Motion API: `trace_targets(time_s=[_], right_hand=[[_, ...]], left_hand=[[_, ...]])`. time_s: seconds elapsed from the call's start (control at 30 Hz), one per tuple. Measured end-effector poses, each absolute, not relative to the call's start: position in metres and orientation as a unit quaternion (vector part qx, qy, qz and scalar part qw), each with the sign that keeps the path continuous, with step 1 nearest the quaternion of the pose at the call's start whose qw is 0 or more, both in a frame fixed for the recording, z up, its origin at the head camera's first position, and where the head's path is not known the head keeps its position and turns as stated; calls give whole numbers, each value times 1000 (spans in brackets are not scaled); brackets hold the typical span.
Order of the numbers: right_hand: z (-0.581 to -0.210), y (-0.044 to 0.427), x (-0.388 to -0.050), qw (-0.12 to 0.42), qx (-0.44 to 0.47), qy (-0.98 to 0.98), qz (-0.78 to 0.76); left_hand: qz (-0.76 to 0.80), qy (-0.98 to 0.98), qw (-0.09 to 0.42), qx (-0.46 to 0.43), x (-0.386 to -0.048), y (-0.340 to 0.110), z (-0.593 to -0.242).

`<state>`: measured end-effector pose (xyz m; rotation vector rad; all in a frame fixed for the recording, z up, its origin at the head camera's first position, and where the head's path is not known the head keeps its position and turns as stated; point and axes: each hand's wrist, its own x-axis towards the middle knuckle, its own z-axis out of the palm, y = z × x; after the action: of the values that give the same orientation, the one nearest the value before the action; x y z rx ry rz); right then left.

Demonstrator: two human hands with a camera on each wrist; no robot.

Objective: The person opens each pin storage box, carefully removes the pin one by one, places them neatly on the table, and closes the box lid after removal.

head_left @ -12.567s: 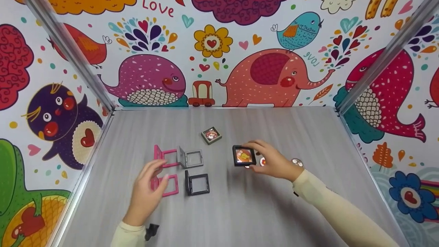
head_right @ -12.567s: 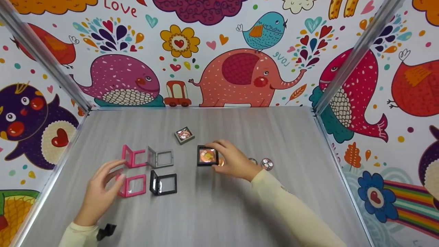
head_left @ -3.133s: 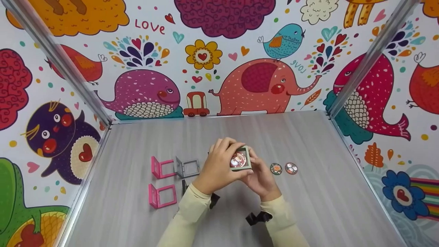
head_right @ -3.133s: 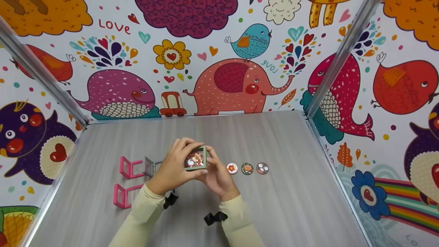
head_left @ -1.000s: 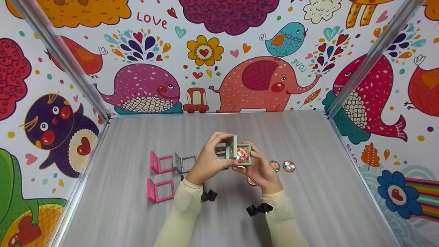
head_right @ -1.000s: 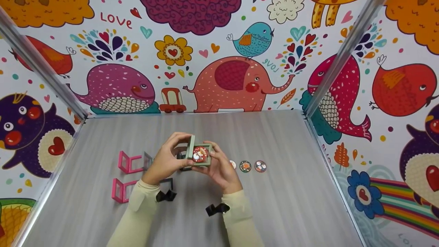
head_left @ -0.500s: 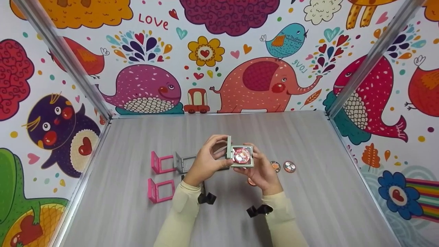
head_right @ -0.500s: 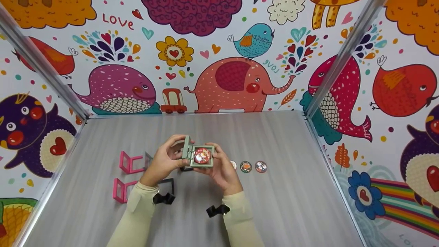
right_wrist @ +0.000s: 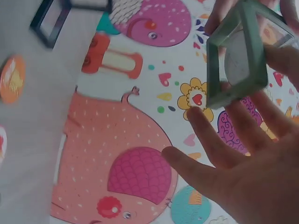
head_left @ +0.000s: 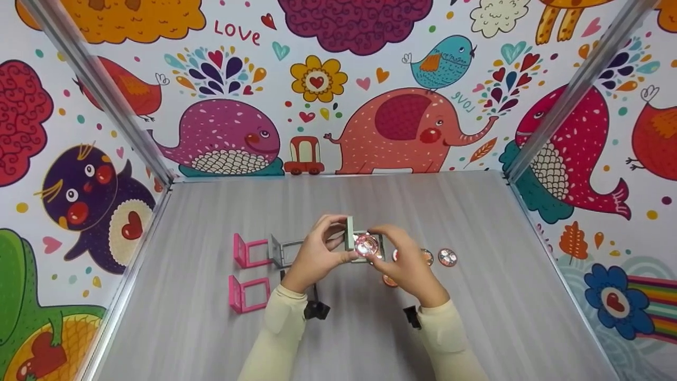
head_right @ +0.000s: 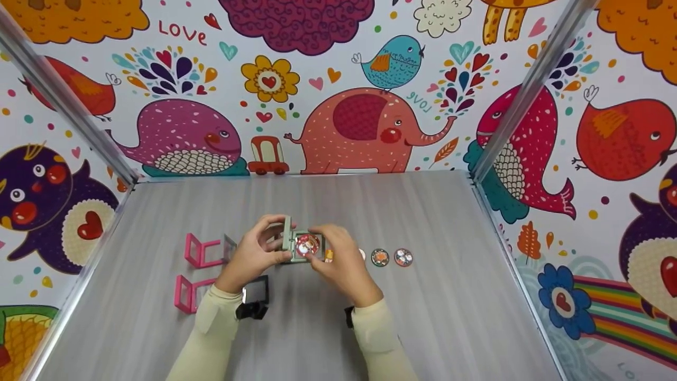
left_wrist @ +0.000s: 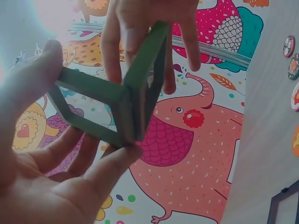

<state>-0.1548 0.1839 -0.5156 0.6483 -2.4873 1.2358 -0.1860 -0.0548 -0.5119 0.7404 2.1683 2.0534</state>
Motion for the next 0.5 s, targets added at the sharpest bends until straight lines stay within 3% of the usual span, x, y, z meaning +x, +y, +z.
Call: trace_targets(time_s=[0.17,0.5], right_hand=[[-520,181,-157,156,251,-876,382],[-528,189,-156,255,253,-799,483]], left_hand=[[660,711,44,239,-184,-56,-517],[631,740,86,217,-174,-71,-545]])
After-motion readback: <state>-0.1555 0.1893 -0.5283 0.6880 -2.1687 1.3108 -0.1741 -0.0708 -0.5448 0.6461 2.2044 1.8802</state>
